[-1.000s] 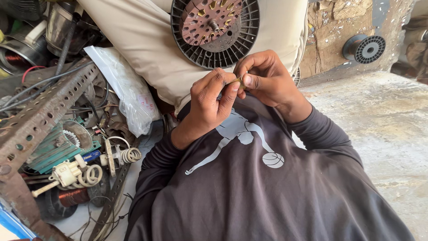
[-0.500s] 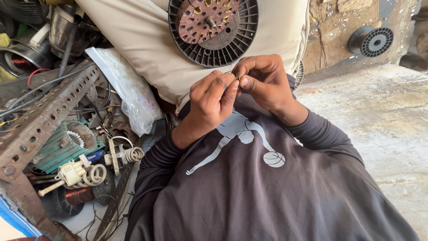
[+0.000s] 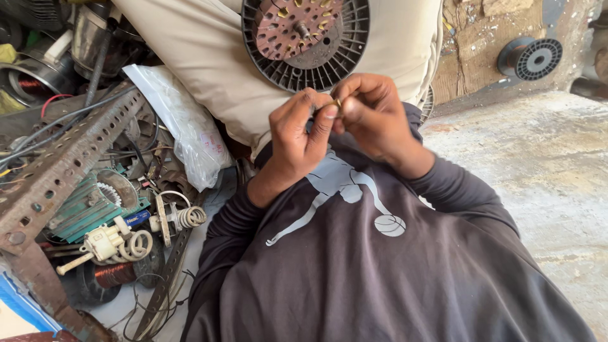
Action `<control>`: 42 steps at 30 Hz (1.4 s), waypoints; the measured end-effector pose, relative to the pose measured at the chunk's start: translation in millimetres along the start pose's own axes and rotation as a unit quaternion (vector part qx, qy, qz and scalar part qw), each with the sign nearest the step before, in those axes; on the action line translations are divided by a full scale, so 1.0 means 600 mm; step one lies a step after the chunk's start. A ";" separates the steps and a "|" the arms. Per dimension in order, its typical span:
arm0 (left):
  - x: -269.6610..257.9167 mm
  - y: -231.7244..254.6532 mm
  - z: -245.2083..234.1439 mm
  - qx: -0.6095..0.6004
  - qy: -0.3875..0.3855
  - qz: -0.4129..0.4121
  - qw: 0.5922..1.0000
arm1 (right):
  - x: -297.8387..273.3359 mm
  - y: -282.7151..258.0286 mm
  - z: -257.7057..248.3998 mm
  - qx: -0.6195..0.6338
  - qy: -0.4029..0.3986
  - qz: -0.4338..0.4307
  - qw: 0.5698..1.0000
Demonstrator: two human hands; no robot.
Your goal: The person is sitting on the floor in a workshop, repairing an electric motor rotor. They repeatedly insert small rectangular copper segments into the slots of the rotor and use a hammer to tap them into place.
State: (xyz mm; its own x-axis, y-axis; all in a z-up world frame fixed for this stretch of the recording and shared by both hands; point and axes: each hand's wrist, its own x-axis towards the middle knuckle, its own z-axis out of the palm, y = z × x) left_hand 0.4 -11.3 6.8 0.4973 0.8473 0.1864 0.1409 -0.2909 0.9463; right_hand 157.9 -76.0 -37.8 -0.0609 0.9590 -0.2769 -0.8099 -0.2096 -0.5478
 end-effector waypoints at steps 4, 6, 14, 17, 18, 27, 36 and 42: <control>-0.002 -0.003 0.004 -0.042 -0.009 -0.017 0.999 | 0.013 -0.027 -0.020 0.011 -0.074 0.051 0.996; -0.004 -0.005 0.005 -0.022 -0.007 0.001 1.000 | 0.013 -0.029 -0.025 -0.023 -0.075 0.042 0.996; -0.006 -0.013 0.015 0.038 0.046 0.045 0.997 | 0.001 0.006 -0.010 -0.140 -0.004 -0.048 0.989; -0.010 -0.013 0.015 0.029 0.047 0.032 0.998 | -0.005 0.011 -0.003 -0.185 0.002 -0.071 0.980; -0.009 -0.014 0.014 0.025 0.044 0.028 0.998 | -0.004 0.009 -0.002 -0.220 0.003 -0.083 0.972; 0.009 -0.034 -0.004 0.048 -0.008 -0.059 0.997 | 0.030 -0.012 0.004 -0.643 -0.026 -0.301 0.704; 0.000 -0.043 0.010 -0.002 0.060 -0.078 0.995 | 0.021 -0.014 0.018 -0.310 -0.015 -0.094 0.946; -0.002 -0.046 -0.001 0.036 0.014 0.008 0.999 | 0.021 0.007 0.001 -0.243 0.024 -0.101 0.965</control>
State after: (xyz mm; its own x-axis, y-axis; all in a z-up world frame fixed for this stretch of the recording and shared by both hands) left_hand -4.6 -3.7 -19.6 0.4751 0.8544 0.2101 0.1951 -0.3352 0.9217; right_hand 153.2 -64.7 -43.0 0.1070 0.9820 -0.1559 -0.4332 -0.0951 -0.8963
